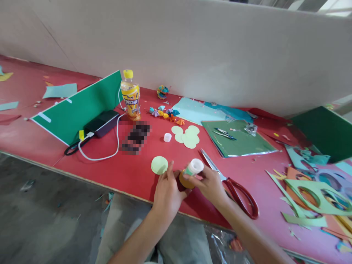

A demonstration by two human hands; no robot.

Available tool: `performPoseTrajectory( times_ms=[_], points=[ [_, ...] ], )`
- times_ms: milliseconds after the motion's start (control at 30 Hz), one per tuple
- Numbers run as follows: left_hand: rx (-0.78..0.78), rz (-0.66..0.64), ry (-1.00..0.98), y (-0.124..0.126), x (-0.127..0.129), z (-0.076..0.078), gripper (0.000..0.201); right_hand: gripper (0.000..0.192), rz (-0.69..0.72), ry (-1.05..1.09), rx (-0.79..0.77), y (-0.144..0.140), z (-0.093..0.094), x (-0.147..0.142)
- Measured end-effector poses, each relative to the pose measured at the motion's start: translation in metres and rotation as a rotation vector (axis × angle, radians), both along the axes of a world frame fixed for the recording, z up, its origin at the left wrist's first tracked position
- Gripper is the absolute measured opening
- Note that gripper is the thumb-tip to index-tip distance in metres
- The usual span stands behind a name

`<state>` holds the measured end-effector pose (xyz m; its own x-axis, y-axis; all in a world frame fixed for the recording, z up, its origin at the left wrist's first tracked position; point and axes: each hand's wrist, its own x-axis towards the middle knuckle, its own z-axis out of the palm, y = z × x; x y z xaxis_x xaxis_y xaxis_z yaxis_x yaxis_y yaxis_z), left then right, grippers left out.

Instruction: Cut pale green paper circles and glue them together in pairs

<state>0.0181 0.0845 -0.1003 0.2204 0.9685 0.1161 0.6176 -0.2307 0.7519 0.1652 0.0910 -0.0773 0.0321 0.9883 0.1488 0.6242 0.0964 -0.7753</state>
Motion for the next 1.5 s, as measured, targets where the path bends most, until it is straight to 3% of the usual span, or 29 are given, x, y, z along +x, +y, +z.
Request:
performPoseTrajectory(
  times_ms=[133, 300, 500, 633, 733, 833, 1100, 1233, 1367, 1500],
  points=[
    [-0.001, 0.015, 0.015, 0.000, 0.000, 0.000, 0.086, 0.029, -0.045, 0.063, 0.039, 0.001, 0.001, 0.005],
    [0.050, -0.029, 0.018, 0.002, -0.002, -0.002, 0.070, 0.027, 0.093, 0.158, -0.078, -0.008, 0.000, 0.008],
    [0.038, -0.003, 0.011, -0.001, -0.004, -0.001, 0.047, 0.025, -0.130, 0.065, 0.080, 0.005, -0.012, 0.018],
    [0.029, -0.049, 0.034, 0.008, -0.004, 0.002, 0.070, 0.026, -0.092, 0.210, 0.035, 0.004, -0.014, 0.020],
    [0.029, -0.246, 0.067, 0.026, -0.002, 0.007, 0.088, 0.030, -0.057, 0.317, -0.016, -0.001, -0.013, 0.022],
    [-0.042, -0.398, 0.056, 0.043, -0.001, 0.010, 0.094, 0.029, 0.013, 0.387, -0.058, -0.005, -0.014, 0.027],
    [-0.085, -0.336, 0.036, 0.045, 0.000, 0.008, 0.086, 0.034, -0.106, 0.139, 0.067, 0.017, -0.012, 0.033],
    [-0.092, -0.332, 0.035, 0.044, 0.000, 0.009, 0.084, 0.029, -0.115, 0.057, -0.003, 0.003, -0.006, 0.034],
    [-0.086, -0.343, 0.026, 0.044, -0.001, 0.009, 0.083, 0.026, -0.050, 0.055, -0.066, -0.015, -0.001, 0.035],
    [-0.088, -0.323, 0.027, 0.043, 0.000, 0.010, 0.081, 0.029, -0.102, 0.091, -0.017, 0.004, -0.008, 0.034]
  ],
)
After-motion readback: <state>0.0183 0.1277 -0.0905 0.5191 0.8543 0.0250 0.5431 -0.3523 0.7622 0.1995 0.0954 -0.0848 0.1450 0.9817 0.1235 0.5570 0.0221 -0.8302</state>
